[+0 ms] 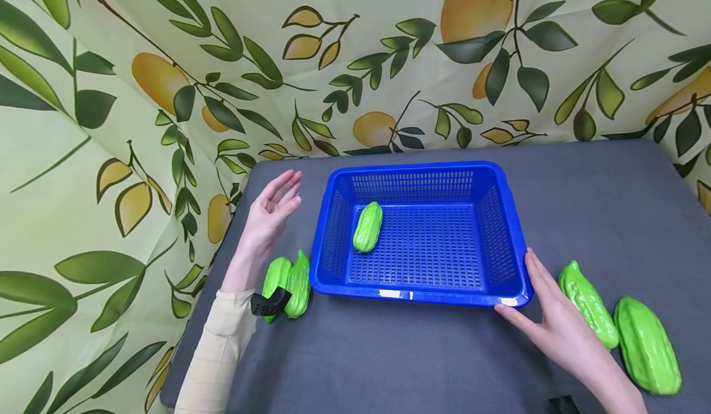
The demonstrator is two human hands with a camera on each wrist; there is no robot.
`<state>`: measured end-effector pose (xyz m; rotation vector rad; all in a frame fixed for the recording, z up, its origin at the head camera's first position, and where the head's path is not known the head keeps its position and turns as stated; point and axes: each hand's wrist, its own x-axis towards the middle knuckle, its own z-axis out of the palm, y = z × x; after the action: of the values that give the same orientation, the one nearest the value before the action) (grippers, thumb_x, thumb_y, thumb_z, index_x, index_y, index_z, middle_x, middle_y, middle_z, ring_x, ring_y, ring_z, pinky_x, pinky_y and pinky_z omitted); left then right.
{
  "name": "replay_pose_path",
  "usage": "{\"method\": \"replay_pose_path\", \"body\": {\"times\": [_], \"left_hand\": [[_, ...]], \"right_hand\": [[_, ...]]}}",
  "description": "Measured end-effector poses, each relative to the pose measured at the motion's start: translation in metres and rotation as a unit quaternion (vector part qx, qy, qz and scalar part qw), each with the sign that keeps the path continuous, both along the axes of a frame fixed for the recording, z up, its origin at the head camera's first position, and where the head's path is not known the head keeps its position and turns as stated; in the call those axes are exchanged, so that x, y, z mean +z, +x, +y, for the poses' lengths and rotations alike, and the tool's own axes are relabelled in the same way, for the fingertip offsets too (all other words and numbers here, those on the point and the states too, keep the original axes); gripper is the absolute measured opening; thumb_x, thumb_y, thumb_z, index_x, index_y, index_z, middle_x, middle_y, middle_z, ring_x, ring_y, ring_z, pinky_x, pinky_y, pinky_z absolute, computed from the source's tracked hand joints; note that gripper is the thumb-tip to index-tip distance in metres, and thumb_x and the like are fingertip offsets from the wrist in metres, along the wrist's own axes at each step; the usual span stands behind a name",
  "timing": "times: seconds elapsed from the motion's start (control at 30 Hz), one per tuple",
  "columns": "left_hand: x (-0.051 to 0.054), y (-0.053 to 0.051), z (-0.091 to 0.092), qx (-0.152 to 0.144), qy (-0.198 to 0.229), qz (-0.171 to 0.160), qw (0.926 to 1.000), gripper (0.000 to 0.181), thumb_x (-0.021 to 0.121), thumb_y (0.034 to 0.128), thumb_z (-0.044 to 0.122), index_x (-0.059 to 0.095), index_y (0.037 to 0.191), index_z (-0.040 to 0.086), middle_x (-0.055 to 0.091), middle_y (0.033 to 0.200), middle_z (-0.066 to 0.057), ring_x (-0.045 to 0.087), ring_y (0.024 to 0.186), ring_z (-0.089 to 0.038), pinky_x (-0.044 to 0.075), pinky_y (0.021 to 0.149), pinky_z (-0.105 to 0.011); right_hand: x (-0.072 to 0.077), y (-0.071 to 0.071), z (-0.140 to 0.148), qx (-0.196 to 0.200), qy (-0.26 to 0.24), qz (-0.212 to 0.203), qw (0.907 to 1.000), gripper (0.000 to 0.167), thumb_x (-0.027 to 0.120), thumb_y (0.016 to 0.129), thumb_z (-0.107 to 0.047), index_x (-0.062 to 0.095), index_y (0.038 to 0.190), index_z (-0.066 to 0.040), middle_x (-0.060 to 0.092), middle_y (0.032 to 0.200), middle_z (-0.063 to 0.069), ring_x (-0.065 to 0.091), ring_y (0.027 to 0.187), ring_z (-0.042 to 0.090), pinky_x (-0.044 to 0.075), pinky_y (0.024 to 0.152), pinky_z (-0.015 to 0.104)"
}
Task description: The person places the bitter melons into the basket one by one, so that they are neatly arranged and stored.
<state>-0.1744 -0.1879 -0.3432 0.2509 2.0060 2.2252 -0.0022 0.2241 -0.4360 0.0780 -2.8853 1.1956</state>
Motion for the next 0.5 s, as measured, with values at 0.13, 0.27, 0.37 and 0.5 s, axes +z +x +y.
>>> {"method": "replay_pose_path", "body": {"times": [0.13,0.27,0.37,0.5], "left_hand": [[-0.002,0.004,-0.009,0.012,0.006,-0.004,0.9999,0.061,0.052,0.0918,-0.007,0.026,0.147,0.0,0.03,0.153,-0.019,0.031,0.142,-0.022,0.04,0.107,-0.021],[-0.005,0.007,-0.013,0.017,0.011,-0.002,0.9998,0.061,0.051,0.0917,-0.008,0.026,0.147,0.0,0.029,0.153,-0.019,0.031,0.142,-0.023,0.039,0.108,-0.022],[-0.007,0.01,-0.015,0.019,0.017,-0.001,0.9997,0.061,0.051,0.0917,-0.008,0.026,0.147,-0.001,0.029,0.153,-0.02,0.029,0.143,-0.025,0.04,0.107,-0.021],[-0.009,0.015,-0.02,0.027,0.02,-0.001,0.9994,0.06,0.052,0.0917,-0.007,0.027,0.146,0.0,0.029,0.153,-0.019,0.029,0.143,-0.026,0.039,0.108,-0.021]], "right_hand": [[0.0,0.0,0.001,-0.002,0.004,-0.003,1.0,0.1,0.07,0.085,-0.034,0.0,0.152,-0.009,0.001,0.159,0.019,0.01,0.143,0.045,0.022,0.101,0.072],[0.0,0.001,0.001,-0.004,0.006,-0.007,1.0,0.1,0.07,0.086,-0.035,-0.001,0.152,-0.01,0.0,0.159,0.019,0.009,0.144,0.044,0.021,0.102,0.071],[0.0,0.001,0.0,-0.002,0.003,-0.003,1.0,0.1,0.07,0.086,-0.033,-0.001,0.152,-0.01,0.0,0.159,0.018,0.009,0.144,0.044,0.019,0.103,0.071],[0.0,0.0,0.0,0.002,-0.001,0.002,1.0,0.099,0.07,0.086,-0.032,0.0,0.152,-0.01,0.001,0.159,0.019,0.009,0.144,0.044,0.019,0.104,0.07]]}}
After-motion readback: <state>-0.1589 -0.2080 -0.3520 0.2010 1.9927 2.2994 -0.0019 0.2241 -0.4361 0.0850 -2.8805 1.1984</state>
